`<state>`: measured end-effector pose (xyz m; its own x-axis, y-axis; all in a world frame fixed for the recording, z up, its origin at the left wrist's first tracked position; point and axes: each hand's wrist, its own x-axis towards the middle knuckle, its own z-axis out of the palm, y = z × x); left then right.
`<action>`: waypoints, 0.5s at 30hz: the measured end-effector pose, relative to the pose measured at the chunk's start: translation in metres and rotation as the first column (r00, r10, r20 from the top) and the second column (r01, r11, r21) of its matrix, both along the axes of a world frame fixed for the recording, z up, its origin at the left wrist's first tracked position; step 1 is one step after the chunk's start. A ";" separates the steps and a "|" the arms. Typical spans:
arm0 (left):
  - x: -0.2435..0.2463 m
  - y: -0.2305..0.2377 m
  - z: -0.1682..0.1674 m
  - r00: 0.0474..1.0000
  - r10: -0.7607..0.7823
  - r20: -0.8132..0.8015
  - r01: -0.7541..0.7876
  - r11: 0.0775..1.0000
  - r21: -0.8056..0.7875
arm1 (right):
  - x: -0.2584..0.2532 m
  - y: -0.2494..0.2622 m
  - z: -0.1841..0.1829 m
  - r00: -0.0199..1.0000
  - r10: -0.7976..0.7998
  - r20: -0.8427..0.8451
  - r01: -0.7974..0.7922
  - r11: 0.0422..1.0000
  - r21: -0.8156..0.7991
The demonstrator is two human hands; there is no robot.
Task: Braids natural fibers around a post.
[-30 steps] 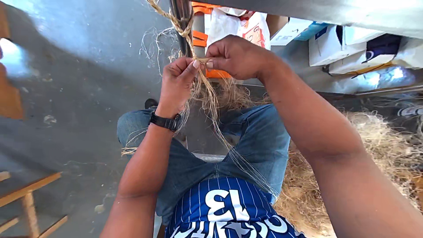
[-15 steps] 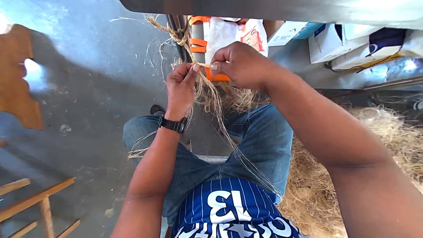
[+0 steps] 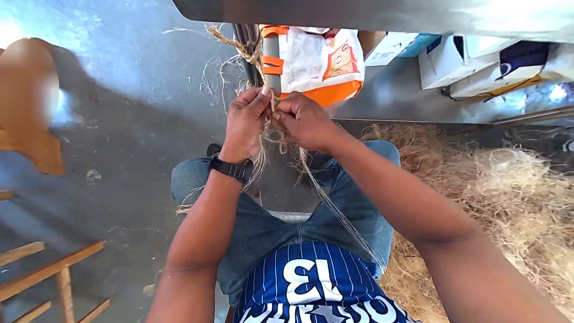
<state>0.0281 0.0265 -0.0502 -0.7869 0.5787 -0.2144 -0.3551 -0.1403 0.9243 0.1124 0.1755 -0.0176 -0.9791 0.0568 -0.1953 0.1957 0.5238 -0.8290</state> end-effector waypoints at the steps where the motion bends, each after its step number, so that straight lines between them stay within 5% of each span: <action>1: 0.000 0.001 0.001 1.000 0.001 0.003 -0.001 1.000 -0.009 | -0.001 -0.002 -0.001 1.000 0.008 -0.021 -0.005 0.992 0.124; 10: 0.008 0.006 0.001 0.986 0.115 -0.119 -0.122 0.991 -0.058 | 0.004 -0.023 -0.002 0.998 0.036 -0.050 0.009 0.729 0.685; 13: 0.013 0.012 -0.009 0.946 0.188 -0.264 -0.209 0.977 -0.052 | 0.004 -0.028 -0.007 0.992 0.089 -0.092 0.012 0.651 0.759; 15: 0.012 0.013 -0.008 0.925 0.186 -0.330 -0.223 0.972 -0.076 | 0.007 -0.019 0.004 0.990 0.132 -0.050 -0.058 0.700 0.712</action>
